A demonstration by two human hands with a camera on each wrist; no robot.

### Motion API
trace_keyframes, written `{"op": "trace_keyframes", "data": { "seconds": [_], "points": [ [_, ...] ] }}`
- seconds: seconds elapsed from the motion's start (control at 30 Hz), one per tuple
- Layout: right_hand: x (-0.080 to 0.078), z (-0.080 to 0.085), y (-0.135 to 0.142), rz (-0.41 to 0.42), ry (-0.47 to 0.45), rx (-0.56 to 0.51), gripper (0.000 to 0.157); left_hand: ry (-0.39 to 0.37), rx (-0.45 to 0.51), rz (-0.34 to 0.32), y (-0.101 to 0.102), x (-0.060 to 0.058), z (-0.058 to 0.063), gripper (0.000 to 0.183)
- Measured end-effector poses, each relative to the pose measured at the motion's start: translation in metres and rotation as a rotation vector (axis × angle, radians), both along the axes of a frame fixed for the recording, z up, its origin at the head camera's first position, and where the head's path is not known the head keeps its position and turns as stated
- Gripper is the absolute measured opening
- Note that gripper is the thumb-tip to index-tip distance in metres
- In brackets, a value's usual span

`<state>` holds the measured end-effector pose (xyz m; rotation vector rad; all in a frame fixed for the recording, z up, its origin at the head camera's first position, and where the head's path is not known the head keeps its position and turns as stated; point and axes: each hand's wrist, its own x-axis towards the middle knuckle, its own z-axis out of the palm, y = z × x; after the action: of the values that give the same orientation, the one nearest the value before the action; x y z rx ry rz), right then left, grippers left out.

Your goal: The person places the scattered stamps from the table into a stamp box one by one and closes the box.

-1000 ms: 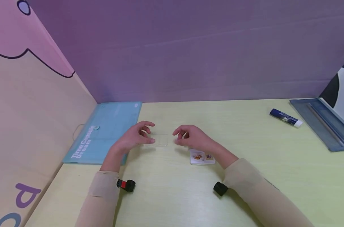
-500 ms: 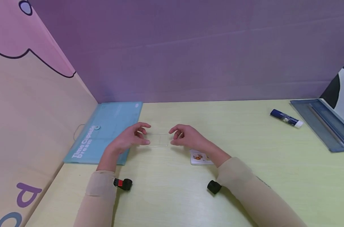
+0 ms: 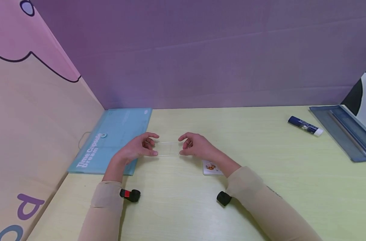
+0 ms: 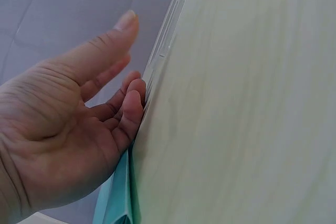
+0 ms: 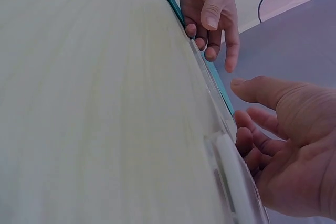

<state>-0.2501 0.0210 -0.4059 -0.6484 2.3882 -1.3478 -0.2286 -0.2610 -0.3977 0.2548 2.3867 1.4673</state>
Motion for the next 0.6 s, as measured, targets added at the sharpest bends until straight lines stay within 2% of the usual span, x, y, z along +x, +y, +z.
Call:
{"op": "trace_keyframes", "data": {
  "seconds": [0.3, 0.6],
  "points": [
    [-0.0007, -0.0014, -0.0056, -0.004, 0.003, 0.070, 0.054, -0.020, -0.009, 0.005, -0.0011, -0.0047, -0.0095, 0.063],
    [-0.0011, 0.0001, -0.0107, -0.004, 0.043, 0.150, 0.056, 0.006, -0.095, 0.017, 0.0032, -0.0048, -0.0087, 0.059]
  ]
}}
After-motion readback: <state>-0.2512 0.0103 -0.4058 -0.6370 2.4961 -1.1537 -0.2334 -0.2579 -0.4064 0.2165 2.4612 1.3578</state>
